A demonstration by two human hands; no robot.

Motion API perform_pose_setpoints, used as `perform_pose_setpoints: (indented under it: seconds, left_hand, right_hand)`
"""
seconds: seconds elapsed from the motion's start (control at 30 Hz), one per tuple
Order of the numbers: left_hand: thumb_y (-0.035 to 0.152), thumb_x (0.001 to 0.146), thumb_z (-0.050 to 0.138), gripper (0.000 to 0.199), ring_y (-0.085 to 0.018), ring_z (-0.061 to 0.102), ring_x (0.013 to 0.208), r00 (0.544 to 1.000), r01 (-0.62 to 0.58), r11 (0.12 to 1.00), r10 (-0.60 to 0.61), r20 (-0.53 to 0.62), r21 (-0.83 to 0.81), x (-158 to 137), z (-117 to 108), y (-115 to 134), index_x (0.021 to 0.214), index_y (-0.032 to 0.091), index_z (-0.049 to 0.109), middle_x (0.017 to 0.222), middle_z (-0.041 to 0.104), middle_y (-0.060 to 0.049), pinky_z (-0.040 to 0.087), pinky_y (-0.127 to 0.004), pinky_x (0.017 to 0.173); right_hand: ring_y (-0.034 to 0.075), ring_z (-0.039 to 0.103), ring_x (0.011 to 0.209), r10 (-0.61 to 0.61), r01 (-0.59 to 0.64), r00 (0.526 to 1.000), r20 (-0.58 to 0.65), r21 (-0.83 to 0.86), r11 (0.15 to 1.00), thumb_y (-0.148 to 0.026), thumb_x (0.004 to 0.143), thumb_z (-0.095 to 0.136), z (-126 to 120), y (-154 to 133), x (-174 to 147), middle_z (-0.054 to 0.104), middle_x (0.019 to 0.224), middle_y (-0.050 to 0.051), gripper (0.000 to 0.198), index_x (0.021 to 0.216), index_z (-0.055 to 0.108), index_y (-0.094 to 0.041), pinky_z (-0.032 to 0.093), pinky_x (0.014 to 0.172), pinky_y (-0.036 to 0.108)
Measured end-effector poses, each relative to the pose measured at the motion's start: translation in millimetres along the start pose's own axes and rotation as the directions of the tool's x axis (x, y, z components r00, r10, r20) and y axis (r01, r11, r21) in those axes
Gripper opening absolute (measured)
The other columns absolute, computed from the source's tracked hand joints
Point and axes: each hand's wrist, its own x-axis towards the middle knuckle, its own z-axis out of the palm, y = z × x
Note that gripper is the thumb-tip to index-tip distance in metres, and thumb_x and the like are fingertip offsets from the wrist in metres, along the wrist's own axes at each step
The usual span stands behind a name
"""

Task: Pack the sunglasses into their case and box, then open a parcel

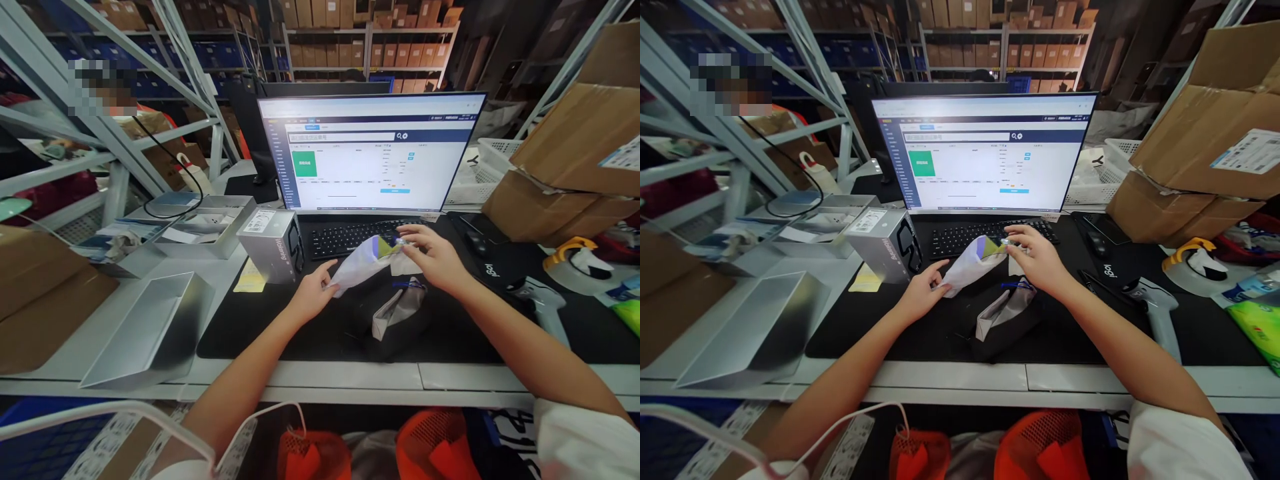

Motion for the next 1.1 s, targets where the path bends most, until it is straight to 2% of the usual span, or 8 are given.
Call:
perform_pose_setpoints:
  seconds: [0.13,0.23,0.3,0.4,0.5,0.6,0.77,1.1]
  left_hand:
    - [0.024,0.088,0.066,0.055,-0.021,0.065,0.078,0.98,0.051,0.981,-0.085,0.179,0.186,4,-10,-5,0.142,0.02,0.062,0.084,0.066,-0.001,0.05,-0.03,0.074]
    - [0.033,0.083,0.075,0.072,-0.029,0.069,0.107,0.974,0.05,0.977,-0.094,0.206,0.207,1,-15,1,0.15,0.017,0.055,0.119,0.07,-0.011,0.055,-0.04,0.095]
    - [0.04,0.08,0.08,0.087,-0.035,0.056,0.136,0.98,0.008,0.983,-0.044,0.195,0.182,-1,-17,11,0.156,0.015,0.046,0.149,0.055,-0.018,0.045,-0.049,0.116]
    - [0.051,0.08,0.081,0.1,-0.037,0.033,0.154,0.988,-0.103,0.986,0.087,0.125,0.134,1,-15,39,0.161,0.013,0.036,0.166,0.034,-0.019,0.028,-0.054,0.129]
    - [0.058,0.075,0.086,0.11,-0.036,0.035,0.154,0.969,-0.235,0.97,0.229,0.095,0.06,12,-6,71,0.163,0.016,0.033,0.166,0.036,-0.018,0.029,-0.052,0.129]
    - [0.051,0.079,0.085,0.103,-0.034,0.051,0.143,0.965,-0.251,0.967,0.254,0.061,-0.048,24,7,88,0.163,0.021,0.033,0.158,0.05,-0.015,0.042,-0.048,0.122]
    - [0.035,0.083,0.081,0.086,-0.029,0.06,0.135,0.956,-0.294,0.948,0.294,-0.011,-0.121,33,18,82,0.158,0.022,0.042,0.152,0.057,-0.011,0.048,-0.041,0.117]
    - [0.054,0.086,0.08,0.094,-0.031,0.06,0.132,0.932,-0.362,0.896,0.353,-0.079,-0.257,37,22,69,0.161,0.024,0.033,0.142,0.061,-0.015,0.046,-0.047,0.118]
  right_hand:
    - [0.023,0.069,0.095,0.009,-0.009,1.0,0.012,-0.015,1.0,-0.049,0.096,0.065,-26,8,3,0.074,0.105,0.009,0.03,0.1,0.077,-0.022,0.057,0.079,0.035]
    - [0.022,0.07,0.092,-0.018,0.017,0.999,0.03,0.008,1.0,-0.05,0.097,0.065,-37,6,0,0.075,0.102,0.008,0.031,0.101,0.077,-0.022,0.057,0.08,0.035]
    - [0.022,0.07,0.094,-0.05,0.049,0.998,0.024,0.038,0.998,-0.049,0.098,0.064,-40,4,-3,0.075,0.103,0.008,0.03,0.101,0.077,-0.022,0.058,0.083,0.035]
    - [0.021,0.071,0.094,-0.078,0.078,0.997,-0.005,0.085,0.993,-0.046,0.099,0.066,-42,3,-7,0.076,0.103,0.007,0.026,0.102,0.078,-0.024,0.059,0.083,0.033]
    - [0.021,0.072,0.094,-0.082,0.086,0.996,-0.038,0.12,0.989,-0.043,0.098,0.068,-41,9,-11,0.076,0.103,0.006,0.022,0.103,0.079,-0.025,0.059,0.082,0.032]
    - [0.022,0.072,0.098,-0.053,0.065,0.995,-0.084,0.14,0.988,-0.041,0.098,0.068,-40,17,-15,0.077,0.106,0.007,0.021,0.105,0.079,-0.025,0.059,0.085,0.033]
    - [0.025,0.072,0.101,0.025,-0.013,0.997,-0.078,0.152,0.988,-0.047,0.097,0.068,-40,25,-24,0.077,0.109,0.008,0.027,0.105,0.079,-0.024,0.06,0.088,0.037]
    - [0.026,0.072,0.097,0.056,-0.057,0.998,0.04,0.028,0.998,-0.05,0.098,0.064,-31,-8,-11,0.076,0.104,0.009,0.031,0.102,0.079,-0.023,0.06,0.088,0.04]
